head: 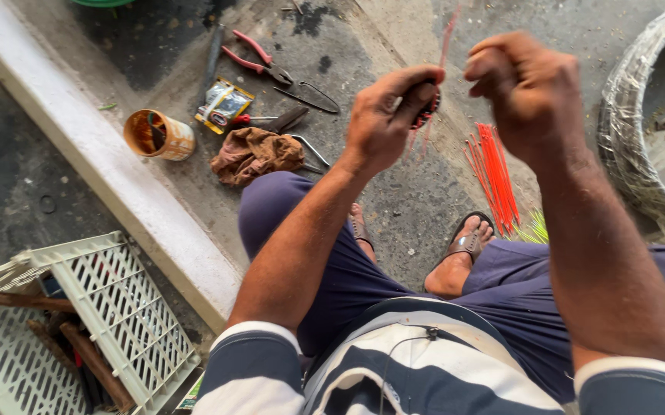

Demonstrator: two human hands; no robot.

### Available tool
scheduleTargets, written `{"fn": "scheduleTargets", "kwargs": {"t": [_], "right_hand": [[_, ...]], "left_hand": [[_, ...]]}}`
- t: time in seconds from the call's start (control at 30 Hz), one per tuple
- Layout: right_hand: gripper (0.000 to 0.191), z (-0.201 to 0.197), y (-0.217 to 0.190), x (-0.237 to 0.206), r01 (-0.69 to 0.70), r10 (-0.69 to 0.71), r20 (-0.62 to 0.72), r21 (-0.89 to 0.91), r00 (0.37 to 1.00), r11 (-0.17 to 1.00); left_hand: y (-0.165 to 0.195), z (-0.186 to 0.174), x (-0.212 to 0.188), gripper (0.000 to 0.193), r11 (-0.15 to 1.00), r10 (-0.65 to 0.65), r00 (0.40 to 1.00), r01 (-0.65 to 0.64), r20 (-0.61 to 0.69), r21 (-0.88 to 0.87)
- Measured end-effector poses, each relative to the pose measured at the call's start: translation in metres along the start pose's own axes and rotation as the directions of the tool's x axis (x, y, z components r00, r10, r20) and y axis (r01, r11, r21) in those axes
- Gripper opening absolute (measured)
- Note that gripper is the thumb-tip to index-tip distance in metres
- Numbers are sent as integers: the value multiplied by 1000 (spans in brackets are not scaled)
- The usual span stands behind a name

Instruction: The person sits on the ground and inserts multiple red plastic sticks into the holes of a black circular hub. They repeatedly pick up sticks from a pile on the ground and push them into the hub until it is filled.

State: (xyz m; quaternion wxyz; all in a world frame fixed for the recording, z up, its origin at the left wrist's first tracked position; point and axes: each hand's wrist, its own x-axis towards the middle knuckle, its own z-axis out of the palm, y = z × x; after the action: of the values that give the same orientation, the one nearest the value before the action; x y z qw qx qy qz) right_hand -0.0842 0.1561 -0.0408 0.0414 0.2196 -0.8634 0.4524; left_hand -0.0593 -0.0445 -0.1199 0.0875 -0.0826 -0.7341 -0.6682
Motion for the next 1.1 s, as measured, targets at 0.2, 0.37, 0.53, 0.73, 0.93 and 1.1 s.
{"fn": "scheduleTargets", "kwargs": {"t": [0.2, 0.37, 0.53, 0.73, 0.93, 1.1], "right_hand": [[29, 21, 144, -29, -360, 372, -175, 100, 911, 928], [28, 58, 252, -106, -560, 535, -204, -475, 820, 678], [34, 70, 282, -145, -589, 776, -98, -712, 623, 383], [23, 79, 273, -130, -537, 765, -42, -737, 642, 410], [36, 82, 268, -122, -623, 840, -72, -706, 537, 337], [34, 84, 259, -122, -666, 867, -117, -692, 484, 278]], "left_hand": [[5, -3, -2, 18, 1000, 14, 1000, -15, -28, -15], [6, -1, 1, 14, 996, 81, 996, -78, -47, 52], [-3, 0, 8, 14, 990, 33, 995, -19, -99, 139], [-10, 4, 18, 17, 996, -10, 994, 0, -105, -91], [-15, 4, 20, 17, 984, -148, 983, 135, -113, -113], [-19, 2, 21, 15, 995, -31, 991, 43, -128, 95]]}}
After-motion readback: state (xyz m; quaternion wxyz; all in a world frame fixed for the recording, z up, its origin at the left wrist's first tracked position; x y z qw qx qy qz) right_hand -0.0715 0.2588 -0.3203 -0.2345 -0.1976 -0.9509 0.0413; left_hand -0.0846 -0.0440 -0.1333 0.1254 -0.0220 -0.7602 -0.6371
